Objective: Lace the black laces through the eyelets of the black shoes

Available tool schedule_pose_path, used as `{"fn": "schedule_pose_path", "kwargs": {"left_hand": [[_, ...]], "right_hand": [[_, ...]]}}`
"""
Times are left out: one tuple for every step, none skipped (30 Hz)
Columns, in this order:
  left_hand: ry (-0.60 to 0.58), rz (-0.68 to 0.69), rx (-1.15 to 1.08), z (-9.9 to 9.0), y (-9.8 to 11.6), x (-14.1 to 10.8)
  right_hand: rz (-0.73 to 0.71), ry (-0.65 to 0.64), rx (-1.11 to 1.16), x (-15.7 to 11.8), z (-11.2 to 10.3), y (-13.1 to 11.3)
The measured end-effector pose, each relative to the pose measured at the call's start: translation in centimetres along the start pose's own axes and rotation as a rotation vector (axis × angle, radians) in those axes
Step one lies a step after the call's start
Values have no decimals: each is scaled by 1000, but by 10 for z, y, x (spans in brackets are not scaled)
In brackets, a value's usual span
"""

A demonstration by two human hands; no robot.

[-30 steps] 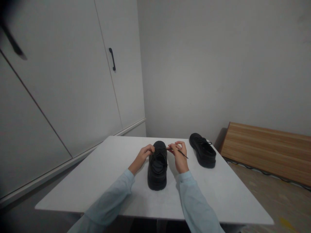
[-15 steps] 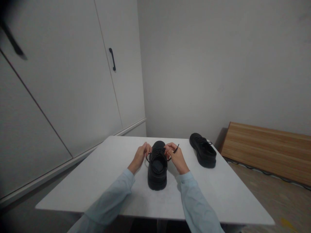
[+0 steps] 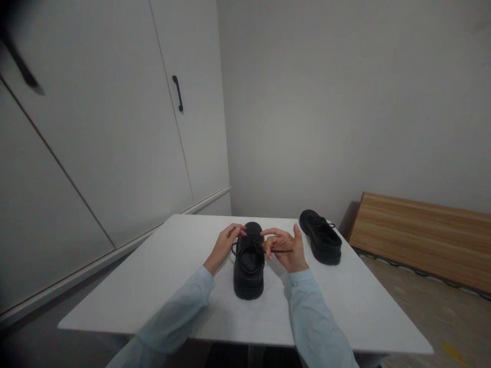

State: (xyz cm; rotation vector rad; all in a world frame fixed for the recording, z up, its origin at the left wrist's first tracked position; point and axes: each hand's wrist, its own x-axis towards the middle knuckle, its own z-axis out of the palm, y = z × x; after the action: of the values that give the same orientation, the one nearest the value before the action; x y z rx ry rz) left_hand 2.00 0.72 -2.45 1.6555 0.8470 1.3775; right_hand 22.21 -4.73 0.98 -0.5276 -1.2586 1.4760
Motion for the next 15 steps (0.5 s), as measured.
{"fn": "schedule_pose_path", "kwargs": {"left_hand": [[-8, 0, 1, 0, 0, 0], [-19, -2, 1, 0, 0, -1], [-32, -6, 0, 0, 0, -1], [-46, -10, -3, 0, 0, -1], [-61, -16, -7, 1, 1, -2], [-76, -20, -9, 1, 1, -2], [-88, -19, -8, 1, 2, -2], [-98, -11, -2, 2, 2, -3], [-106, 0, 7, 2, 3, -3], [-113, 10, 18, 2, 4, -3], [-118, 16, 30, 2, 5, -4], [-118, 17, 41, 2, 5, -4], [-111, 11, 47, 2, 6, -4], [-97, -3, 43, 2, 6, -4], [-76, -21, 26, 2, 5, -4]], "right_hand": [[19, -34, -8, 0, -1, 0], [40, -65, -26, -1, -1, 0], [54, -82, -53, 0, -1, 0], [58, -83, -91, 0, -1, 1], [52, -65, -140, 1, 0, 2], [37, -31, -199, 3, 1, 4], [21, 10, -268, 4, 1, 6], [7, 58, -341, 7, 1, 9], [-3, 105, -410, 9, 1, 12], [-2, 142, -471, 11, 1, 16], [-5, 181, -518, 13, 0, 19], [-8, 211, -560, 15, -2, 23], [-25, 242, -603, 17, -4, 26], [-48, 264, -656, 18, -6, 28], [-72, 276, -717, 19, -8, 30]]}}
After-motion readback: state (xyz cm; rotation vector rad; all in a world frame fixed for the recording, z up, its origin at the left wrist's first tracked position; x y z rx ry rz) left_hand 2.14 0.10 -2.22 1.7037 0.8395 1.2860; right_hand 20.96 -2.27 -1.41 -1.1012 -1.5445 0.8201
